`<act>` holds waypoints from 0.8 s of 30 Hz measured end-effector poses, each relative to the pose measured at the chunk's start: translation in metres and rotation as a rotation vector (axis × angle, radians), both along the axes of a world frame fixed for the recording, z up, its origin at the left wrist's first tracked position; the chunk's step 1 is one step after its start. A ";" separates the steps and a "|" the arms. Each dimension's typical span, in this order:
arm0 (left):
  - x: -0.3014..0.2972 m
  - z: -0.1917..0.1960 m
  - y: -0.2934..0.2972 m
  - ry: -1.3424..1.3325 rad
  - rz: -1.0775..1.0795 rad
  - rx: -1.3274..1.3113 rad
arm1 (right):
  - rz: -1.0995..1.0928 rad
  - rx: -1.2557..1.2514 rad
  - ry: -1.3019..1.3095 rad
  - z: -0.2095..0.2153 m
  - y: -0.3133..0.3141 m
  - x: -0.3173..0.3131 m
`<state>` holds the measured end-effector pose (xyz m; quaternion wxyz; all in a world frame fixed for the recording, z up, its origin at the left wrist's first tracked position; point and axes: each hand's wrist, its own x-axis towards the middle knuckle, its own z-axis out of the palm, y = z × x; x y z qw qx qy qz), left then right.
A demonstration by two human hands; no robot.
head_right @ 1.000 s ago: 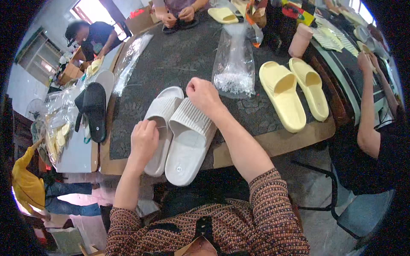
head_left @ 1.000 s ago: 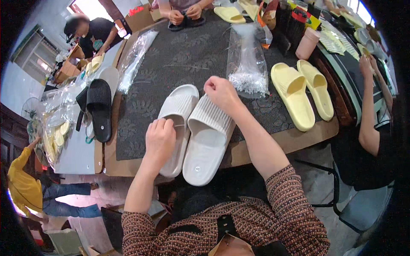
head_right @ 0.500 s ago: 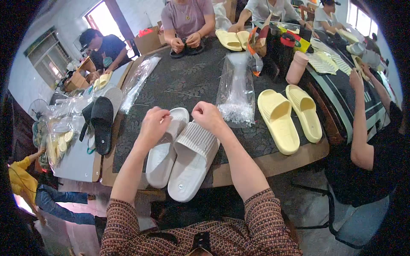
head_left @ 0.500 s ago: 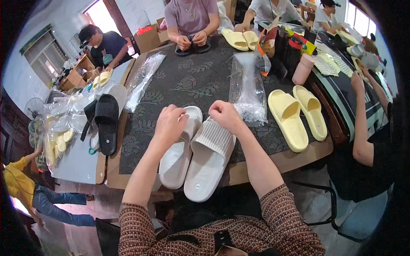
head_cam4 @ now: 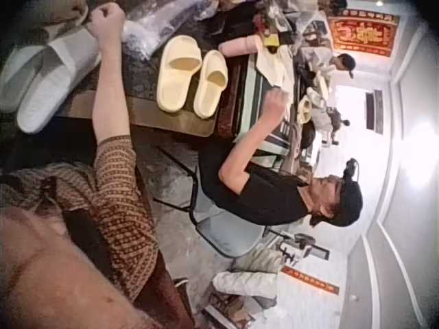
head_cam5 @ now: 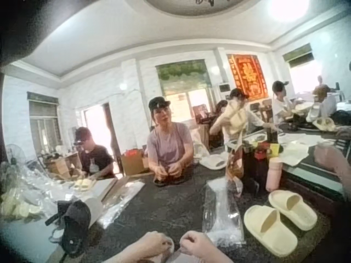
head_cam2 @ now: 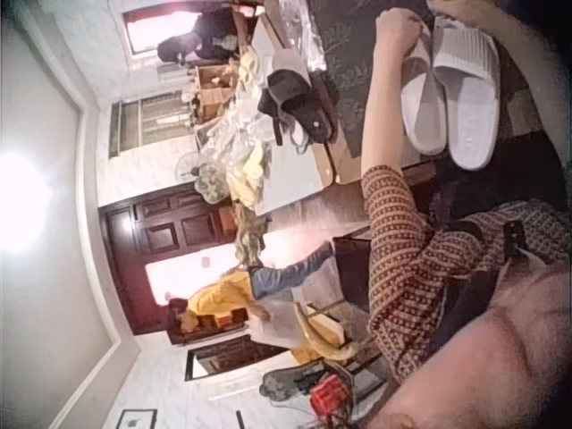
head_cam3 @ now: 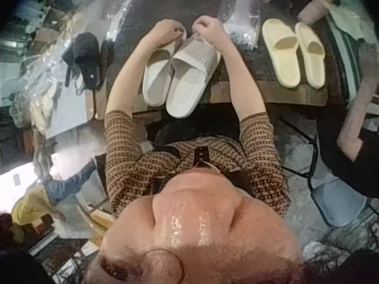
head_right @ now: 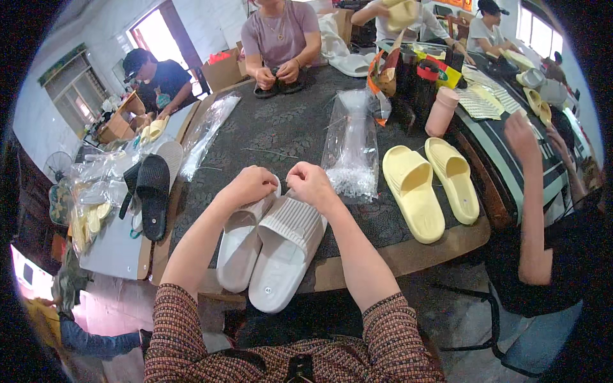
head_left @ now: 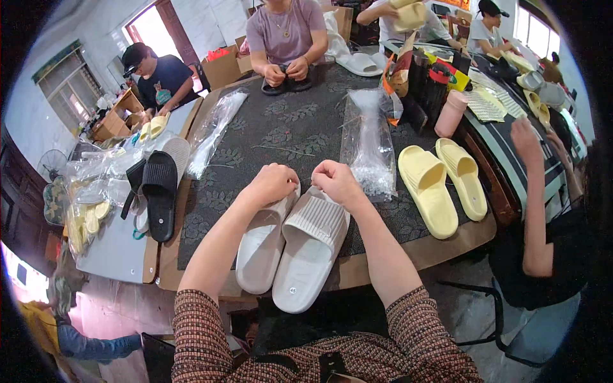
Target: The person pairs slides together by threading and locking plastic tag fasteners through each pair by hand.
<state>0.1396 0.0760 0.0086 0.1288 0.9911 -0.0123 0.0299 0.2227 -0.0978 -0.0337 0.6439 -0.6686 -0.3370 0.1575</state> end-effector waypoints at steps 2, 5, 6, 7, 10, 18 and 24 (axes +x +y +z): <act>0.001 0.000 0.000 0.016 -0.013 0.002 | 0.005 -0.006 0.003 0.000 0.000 -0.001; 0.004 -0.004 0.000 0.018 0.045 -0.039 | 0.006 -0.013 -0.052 -0.007 0.001 0.003; 0.005 -0.008 0.000 -0.062 0.079 -0.058 | 0.009 -0.007 -0.038 -0.007 0.002 0.003; 0.005 -0.011 0.000 -0.142 0.113 -0.076 | 0.011 -0.001 -0.024 -0.008 0.003 0.002; 0.003 -0.013 -0.003 -0.190 0.228 -0.131 | -0.027 0.008 0.012 -0.003 0.005 -0.001; 0.003 -0.009 -0.016 -0.315 0.084 -0.163 | -0.192 0.104 -0.011 -0.009 0.007 0.004; 0.004 0.003 -0.033 -0.198 0.071 -0.288 | -0.196 -0.026 -0.166 -0.007 0.005 0.004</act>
